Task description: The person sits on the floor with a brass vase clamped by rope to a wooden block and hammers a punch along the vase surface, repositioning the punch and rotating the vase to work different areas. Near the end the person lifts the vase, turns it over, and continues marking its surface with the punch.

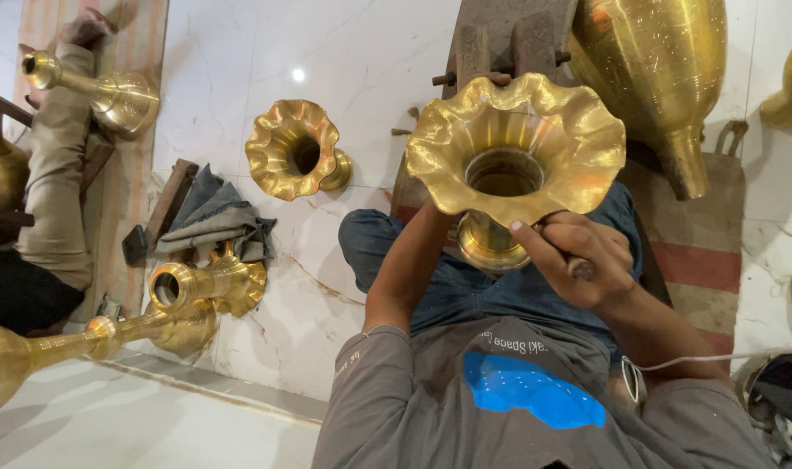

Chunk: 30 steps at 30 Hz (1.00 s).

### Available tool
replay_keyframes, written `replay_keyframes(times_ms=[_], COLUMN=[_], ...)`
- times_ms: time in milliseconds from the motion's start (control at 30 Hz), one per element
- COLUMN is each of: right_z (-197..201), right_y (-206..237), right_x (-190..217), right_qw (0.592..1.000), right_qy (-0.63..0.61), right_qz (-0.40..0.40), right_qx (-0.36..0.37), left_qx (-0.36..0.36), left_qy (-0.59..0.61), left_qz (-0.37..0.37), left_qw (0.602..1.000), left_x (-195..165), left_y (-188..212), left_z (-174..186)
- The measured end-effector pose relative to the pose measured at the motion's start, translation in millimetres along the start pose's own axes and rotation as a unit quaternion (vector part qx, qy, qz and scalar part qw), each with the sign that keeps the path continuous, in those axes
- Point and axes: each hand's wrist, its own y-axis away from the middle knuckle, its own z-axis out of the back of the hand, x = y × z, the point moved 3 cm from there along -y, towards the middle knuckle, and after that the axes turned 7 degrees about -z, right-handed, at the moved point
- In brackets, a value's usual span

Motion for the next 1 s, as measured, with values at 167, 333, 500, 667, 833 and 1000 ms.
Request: replay_keyframes(times_ms=[167,333,500,667,833,1000], right_z=[2,-6,-30,-103,-130,-126], right_y=[14,48,73,41,20,38], right_x=[-5,-35,-128,-220,-251,-251], right_qw=[0.996,0.984,0.871,0.661,0.609,0.596], right_qy=[0.034,0.075,-0.141,-0.427,-0.451,-0.461], right_qz=[-0.056,-0.124,-0.338,-0.587,-0.635,-0.65], right_qx=[-0.053,-0.106,-0.328,-0.19,-0.153,-0.1], left_qx=[0.004,-0.053,-0.067,0.098,0.121,0.062], left_qy=[-0.011,-0.182,-0.497,-0.612,-0.648,-0.693], left_qz=[-0.008,-0.069,-0.31,-0.455,-0.485,-0.395], left_qw=[1.0,0.98,0.808,0.639,0.575,0.6], left_x=[9,7,-66,-100,-88,-52], left_y=[1,-13,0,4,-49,-93], left_z=[6,28,48,5,-22,-1])
